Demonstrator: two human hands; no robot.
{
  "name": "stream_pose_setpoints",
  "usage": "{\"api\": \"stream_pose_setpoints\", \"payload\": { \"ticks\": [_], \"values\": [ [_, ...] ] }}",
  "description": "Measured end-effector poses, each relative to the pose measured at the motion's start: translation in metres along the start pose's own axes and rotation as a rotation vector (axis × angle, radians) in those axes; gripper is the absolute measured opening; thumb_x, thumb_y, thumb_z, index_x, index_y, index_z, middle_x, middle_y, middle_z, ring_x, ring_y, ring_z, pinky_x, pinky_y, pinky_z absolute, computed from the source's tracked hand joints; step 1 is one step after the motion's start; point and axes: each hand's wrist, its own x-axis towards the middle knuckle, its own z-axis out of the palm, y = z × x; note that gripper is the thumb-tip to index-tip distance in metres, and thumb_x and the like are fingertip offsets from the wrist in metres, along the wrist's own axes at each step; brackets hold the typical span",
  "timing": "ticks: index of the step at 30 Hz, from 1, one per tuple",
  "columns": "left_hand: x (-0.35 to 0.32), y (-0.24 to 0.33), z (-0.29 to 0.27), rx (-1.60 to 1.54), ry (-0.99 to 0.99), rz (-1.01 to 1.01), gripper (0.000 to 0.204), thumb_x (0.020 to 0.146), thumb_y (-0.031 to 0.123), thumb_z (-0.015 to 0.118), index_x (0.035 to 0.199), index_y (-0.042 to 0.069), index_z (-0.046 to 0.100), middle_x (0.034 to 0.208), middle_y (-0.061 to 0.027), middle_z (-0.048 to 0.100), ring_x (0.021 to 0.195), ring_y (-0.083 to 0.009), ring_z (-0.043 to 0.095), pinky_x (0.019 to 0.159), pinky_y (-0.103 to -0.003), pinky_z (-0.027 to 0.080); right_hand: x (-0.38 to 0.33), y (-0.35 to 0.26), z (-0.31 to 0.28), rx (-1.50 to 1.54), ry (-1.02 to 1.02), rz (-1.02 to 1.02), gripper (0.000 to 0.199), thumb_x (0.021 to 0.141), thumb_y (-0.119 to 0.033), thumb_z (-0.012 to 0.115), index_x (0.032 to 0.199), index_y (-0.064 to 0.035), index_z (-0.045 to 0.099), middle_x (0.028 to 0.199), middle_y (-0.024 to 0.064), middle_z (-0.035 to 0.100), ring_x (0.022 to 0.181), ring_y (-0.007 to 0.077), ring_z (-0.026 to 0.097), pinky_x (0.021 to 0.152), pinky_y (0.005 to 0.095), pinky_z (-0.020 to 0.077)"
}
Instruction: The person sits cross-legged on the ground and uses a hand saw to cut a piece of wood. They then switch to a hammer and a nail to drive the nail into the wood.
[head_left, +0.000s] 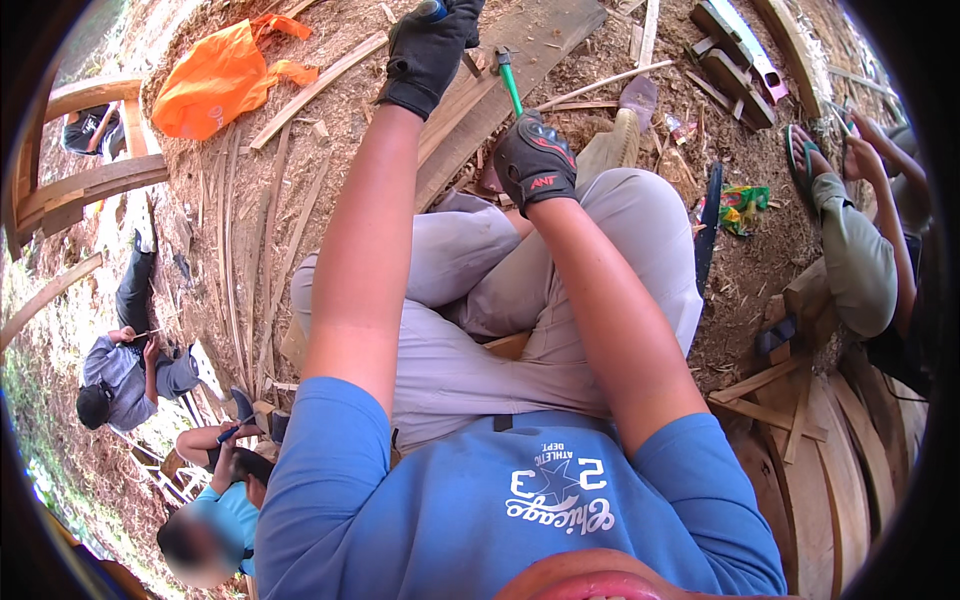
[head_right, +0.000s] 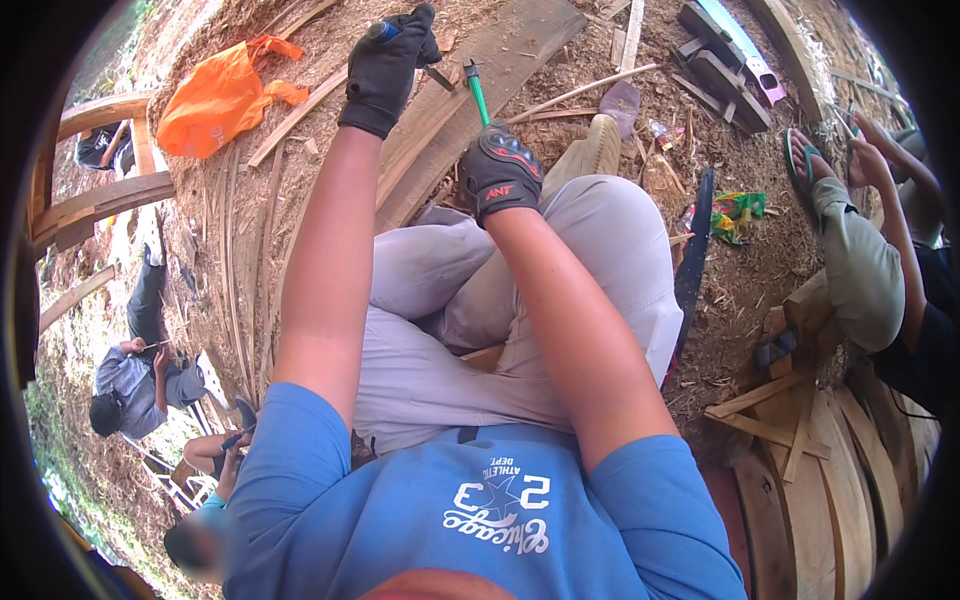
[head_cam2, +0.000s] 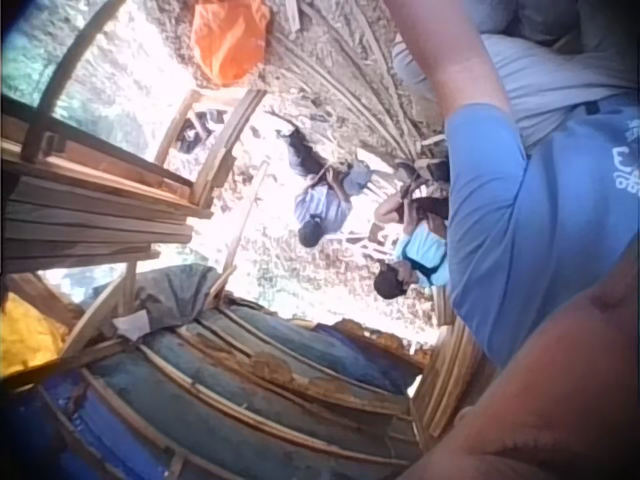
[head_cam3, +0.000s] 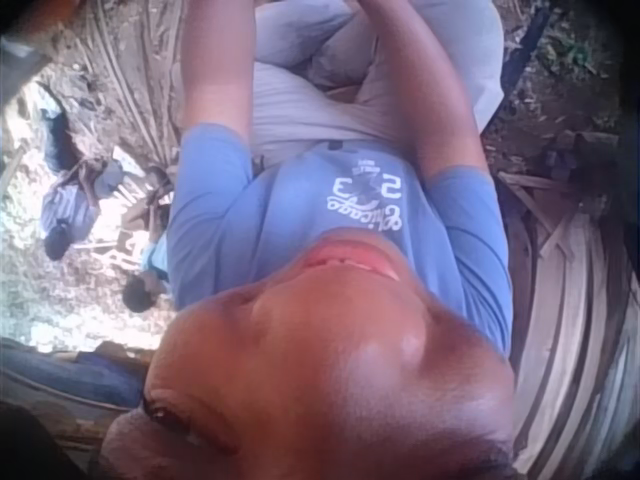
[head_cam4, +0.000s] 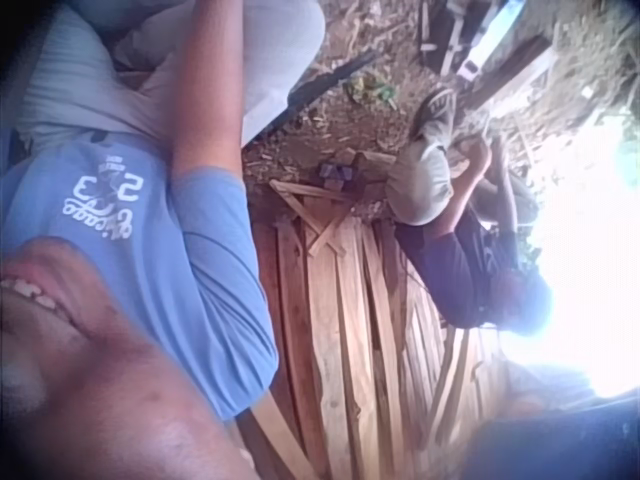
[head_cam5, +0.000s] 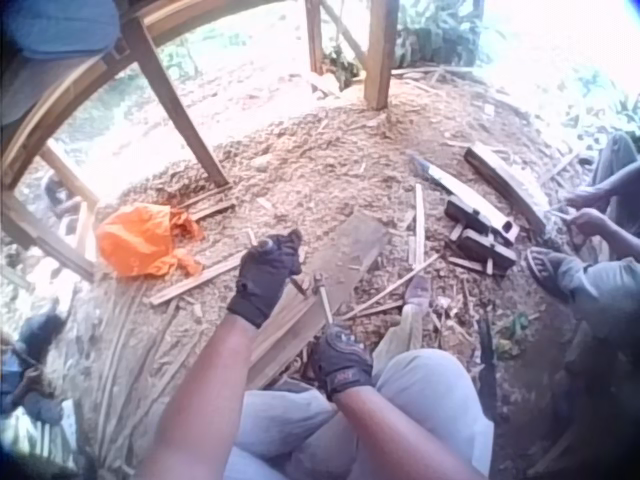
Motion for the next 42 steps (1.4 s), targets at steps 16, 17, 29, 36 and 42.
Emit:
{"api": "stream_pose_setpoints", "payload": {
  "ticks": [16,17,29,36,42],
  "values": [
    [0.009,0.003,0.025,0.171,0.068,-0.161,0.022,0.103,0.013,0.05,0.087,0.008,0.064,0.071,-0.0039,0.06,0.066,-0.017,0.059,0.066,-0.031,0.05,0.005,0.008,-0.004,-0.022,-0.025,0.048,0.031,0.1,-0.022,0.05,0.115,0.0016,0.063,0.106,0.0282,0.074,0.102,0.0452,0.074,0.087,0.0539,0.0585],
    [0.01,0.0,0.017,0.2,0.08,-0.089,0.024,0.104,0.014,0.05,0.085,0.009,0.064,0.069,-0.0037,0.06,0.065,-0.0174,0.059,0.065,-0.032,0.05,0.004,0.005,-0.003,-0.027,-0.026,0.03,0.031,0.1,-0.022,0.05,0.115,0.0017,0.063,0.106,0.0282,0.074,0.102,0.0452,0.074,0.087,0.054,0.0585],
    [-0.006,0.074,0.025,0.415,0.129,-0.306,0.027,0.106,0.027,0.065,0.096,0.003,0.073,0.087,-0.0058,0.076,0.075,-0.0119,0.071,0.072,-0.027,0.056,0.004,0.006,0.001,-0.016,0.001,0.015,0.029,0.098,-0.02,0.052,0.114,0.0009,0.066,0.105,0.0264,0.075,0.101,0.0453,0.073,0.086,0.0542,0.058],
    [-0.011,0.078,0.026,0.304,0.248,-0.339,0.039,0.1,0.04,0.07,0.084,0.006,0.076,0.076,-0.0062,0.074,0.072,-0.0145,0.068,0.072,-0.031,0.054,-0.005,0.012,-0.045,0.055,0.201,-0.235,0.031,0.103,-0.028,0.055,0.103,0.0013,0.064,0.085,0.0279,0.071,0.083,0.0484,0.071,0.074,0.0559,0.0544],
    [-0.014,0.061,0.003,0.365,0.236,-0.289,0.05,0.101,0.049,0.064,0.077,0.006,0.071,0.072,-0.0049,0.071,0.071,-0.0169,0.066,0.075,-0.032,0.053,-0.081,-0.061,-0.172,0.152,0.333,-0.543,0.024,0.109,-0.026,0.056,0.103,-0.0039,0.062,0.076,0.0139,0.065,0.065,0.0306,0.065,0.059,0.0446,0.0481]
  ]
}}
